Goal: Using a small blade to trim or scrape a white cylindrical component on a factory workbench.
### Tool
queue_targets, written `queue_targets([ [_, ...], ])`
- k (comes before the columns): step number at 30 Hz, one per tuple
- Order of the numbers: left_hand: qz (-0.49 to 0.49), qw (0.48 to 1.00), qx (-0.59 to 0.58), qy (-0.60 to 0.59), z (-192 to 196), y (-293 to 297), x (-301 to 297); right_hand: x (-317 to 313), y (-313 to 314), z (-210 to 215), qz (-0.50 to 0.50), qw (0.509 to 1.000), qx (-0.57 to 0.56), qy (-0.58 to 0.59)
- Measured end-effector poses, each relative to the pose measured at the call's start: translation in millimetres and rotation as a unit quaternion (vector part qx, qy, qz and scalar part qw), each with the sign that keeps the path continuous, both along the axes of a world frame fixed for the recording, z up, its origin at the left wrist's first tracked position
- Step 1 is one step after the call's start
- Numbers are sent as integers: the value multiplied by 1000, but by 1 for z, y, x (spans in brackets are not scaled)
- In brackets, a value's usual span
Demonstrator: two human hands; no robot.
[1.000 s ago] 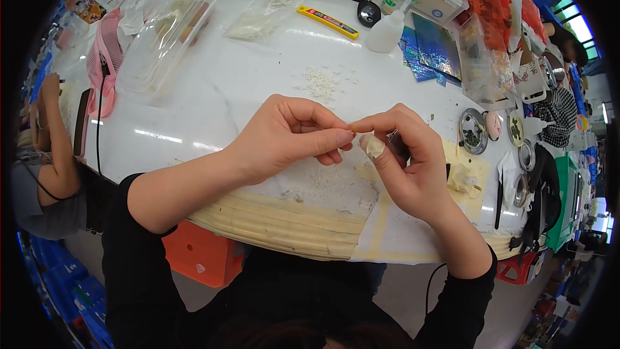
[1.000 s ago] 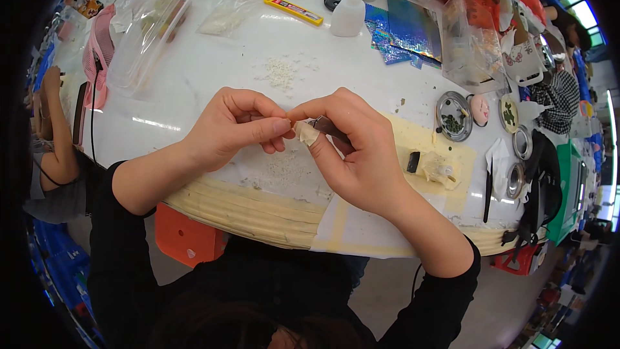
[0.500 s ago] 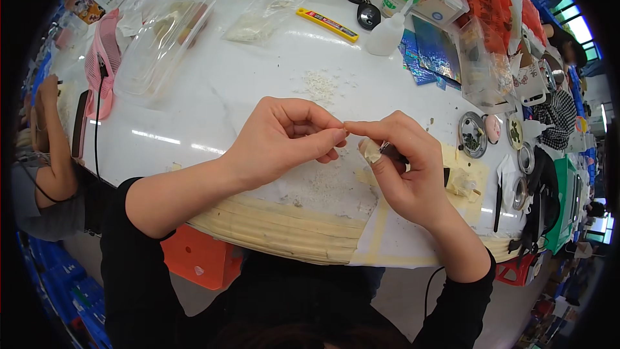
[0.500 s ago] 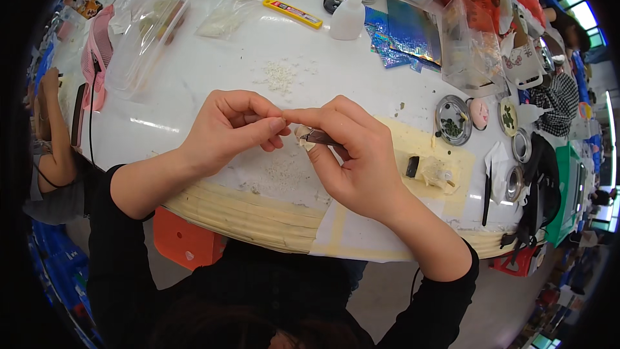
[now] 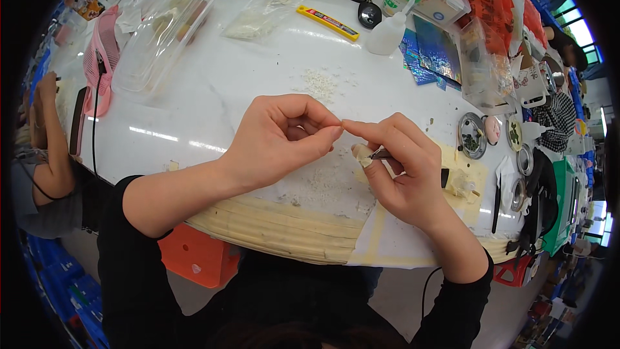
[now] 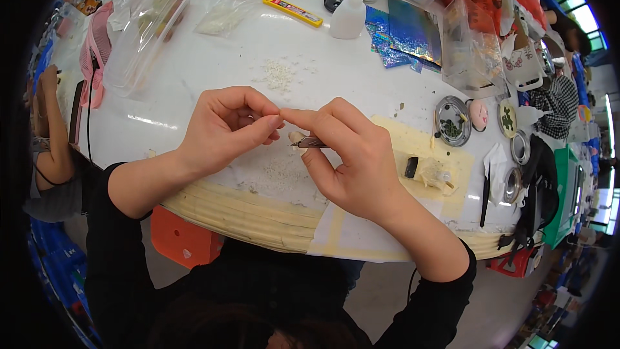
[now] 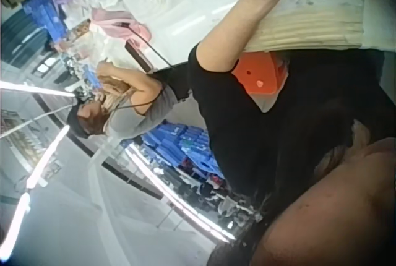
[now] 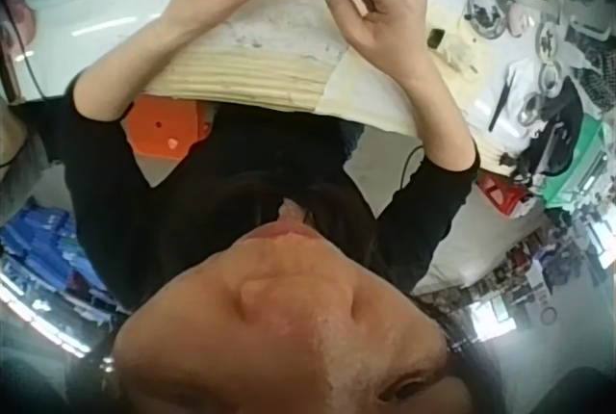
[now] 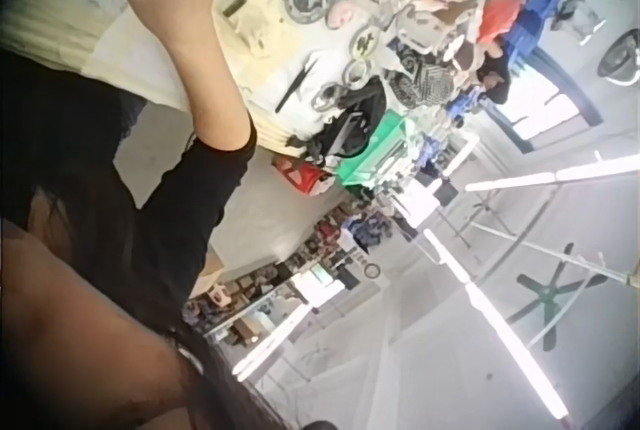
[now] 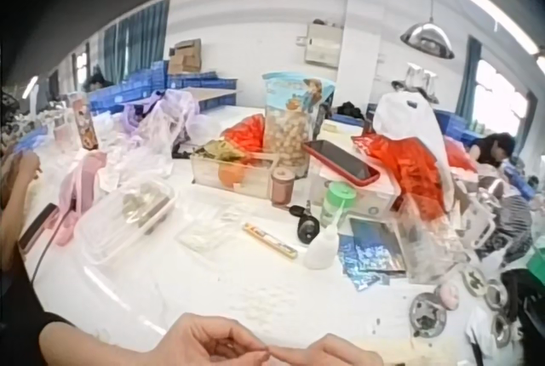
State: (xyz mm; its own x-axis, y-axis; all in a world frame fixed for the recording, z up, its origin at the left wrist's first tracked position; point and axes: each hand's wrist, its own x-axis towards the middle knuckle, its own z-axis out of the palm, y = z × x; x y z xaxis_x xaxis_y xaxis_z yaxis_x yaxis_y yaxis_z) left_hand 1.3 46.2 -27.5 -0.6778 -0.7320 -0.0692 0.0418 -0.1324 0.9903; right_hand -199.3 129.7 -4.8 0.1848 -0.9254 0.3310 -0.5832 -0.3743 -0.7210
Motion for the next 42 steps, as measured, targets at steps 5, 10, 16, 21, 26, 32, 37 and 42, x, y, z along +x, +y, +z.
queue_targets([
  [5, 10, 992, -124, 10, 1, 2, 0, 5, -1, 3, -50, 993, -64, 85],
  [10, 4, 959, -283, 15, 2, 3, -1, -2, -1, -7, -73, 960, -120, 244],
  [16, 6, 909, -416, 5, 3, 2, -2, -1, -2, -7, -85, 952, -120, 267],
  [21, 8, 892, -451, 5, 3, 1, -3, -1, -2, -7, -81, 954, -119, 262],
  [26, -1, 888, -460, -3, 4, 0, -3, 0, -2, -7, -80, 954, -115, 267],
  [32, -3, 877, -480, -4, 4, 0, -3, 0, -1, -4, -79, 951, -99, 283],
  [37, 1, 848, -530, -25, 3, -1, -2, 0, -1, -2, -72, 947, -87, 302],
  [42, -3, 840, -542, -24, 3, -1, -2, -1, 0, 0, -67, 945, -84, 308],
])
